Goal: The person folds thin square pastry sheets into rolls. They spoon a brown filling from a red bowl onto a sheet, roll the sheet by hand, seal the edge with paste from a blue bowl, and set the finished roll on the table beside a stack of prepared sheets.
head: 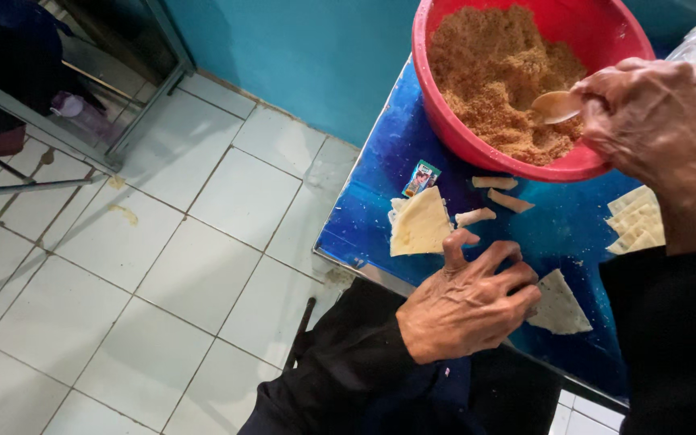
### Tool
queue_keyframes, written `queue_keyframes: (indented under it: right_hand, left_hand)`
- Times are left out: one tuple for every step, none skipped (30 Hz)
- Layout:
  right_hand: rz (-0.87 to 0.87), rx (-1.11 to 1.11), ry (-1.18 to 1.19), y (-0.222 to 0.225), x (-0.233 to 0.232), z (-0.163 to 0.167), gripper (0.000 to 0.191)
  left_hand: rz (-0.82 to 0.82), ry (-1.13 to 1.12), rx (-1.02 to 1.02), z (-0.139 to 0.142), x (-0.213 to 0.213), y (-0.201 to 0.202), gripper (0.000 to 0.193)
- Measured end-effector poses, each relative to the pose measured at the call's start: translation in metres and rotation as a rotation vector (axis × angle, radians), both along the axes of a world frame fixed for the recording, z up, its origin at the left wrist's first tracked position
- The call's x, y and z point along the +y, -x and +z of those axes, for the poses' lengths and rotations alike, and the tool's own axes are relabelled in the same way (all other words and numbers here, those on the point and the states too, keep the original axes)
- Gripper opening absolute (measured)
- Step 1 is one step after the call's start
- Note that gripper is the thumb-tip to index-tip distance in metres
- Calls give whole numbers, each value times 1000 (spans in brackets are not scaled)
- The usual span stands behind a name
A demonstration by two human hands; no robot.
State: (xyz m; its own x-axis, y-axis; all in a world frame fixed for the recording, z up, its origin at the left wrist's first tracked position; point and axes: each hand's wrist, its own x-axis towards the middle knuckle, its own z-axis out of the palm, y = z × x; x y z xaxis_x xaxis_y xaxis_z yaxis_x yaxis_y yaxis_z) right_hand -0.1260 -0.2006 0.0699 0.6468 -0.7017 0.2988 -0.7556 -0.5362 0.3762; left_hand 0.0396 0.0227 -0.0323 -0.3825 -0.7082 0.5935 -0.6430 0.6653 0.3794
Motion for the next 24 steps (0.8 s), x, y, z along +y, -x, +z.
queue_keyframes:
  right_hand:
    - [1, 17, 34, -2, -1, -2, 24]
    - [-4, 39, 44, -4, -2, -3, 24]
    - [-9, 63, 54, -6, -3, -4, 24]
    - [-14, 86, 64, -8, -3, -4, 25]
    - [-42, 109, 42, -9, -3, -2, 25]
    - [-68, 132, 21, -10, -3, 1, 25]
    - [-93, 154, 1, -11, -2, 3, 26]
    - [-89, 8, -125, -10, -1, 7, 26]
    - [-85, -138, -253, -7, 0, 12, 26]
    - [-81, -283, -382, -5, 1, 15, 27]
    - [-37, -335, -397, -1, 3, 16, 26]
    - [5, -389, -412, 4, 5, 18, 26]
    - [47, -443, -425, 9, 6, 18, 25]
    - [57, -477, -444, 14, 6, 17, 25]
    - [67, -511, -462, 19, 5, 16, 25]
    - [79, -545, -482, 24, 4, 14, 25]
    - [112, -609, -497, 28, 3, 11, 25]
    - [143, -674, -511, 33, 3, 8, 25]
    - [175, -738, -525, 37, 3, 6, 25]
    - [175, -759, -546, 42, 4, 5, 23]
    - [176, -780, -568, 47, 4, 4, 22]
    - [176, -800, -591, 53, 6, 2, 21]
    - [137, -805, -577, 59, 9, 1, 21]
    - [96, -812, -562, 66, 14, 0, 21]
  left_hand:
    - [2, -3, 3, 0, 0, 0, 17]
    - [3, -5, 6, -1, 0, 0, 16]
    - [3, -6, 10, -1, 0, 0, 16]
    - [0, 0, 11, -1, 0, 0, 17]
    - [-2, 7, 13, -2, 0, 0, 17]
    - [-1, 15, 15, -2, 0, -1, 18]
    - [-4, 16, 29, -3, -1, -2, 19]
    - [-7, 17, 44, -3, -1, -2, 19]
    - [-10, 17, 61, -3, -1, -2, 19]
    - [-11, 12, 61, -3, -1, -1, 20]
    - [-14, 6, 59, -3, -1, -1, 20]
    - [-21, 1, 56, -3, -1, 0, 21]
    - [-21, -13, 42, -2, 0, 1, 20]
    - [-21, -24, 29, -2, 0, 1, 19]
    - [-20, -36, 14, -2, 1, 2, 18]
    - [-20, -32, 17, -2, 2, 2, 19]
    - [-19, -30, 21, -2, 3, 2, 20]
    - [-19, -27, 24, -2, 4, 3, 21]
    - [-6, -16, 29, -2, 5, 3, 19]
    - [7, -4, 33, -1, 6, 4, 18]
    - [20, 7, 38, 0, 8, 5, 17]
    - [30, 16, 42, 0, 9, 6, 17]
    - [38, 26, 46, 1, 10, 7, 17]
    - [44, 36, 48, 2, 11, 8, 17]
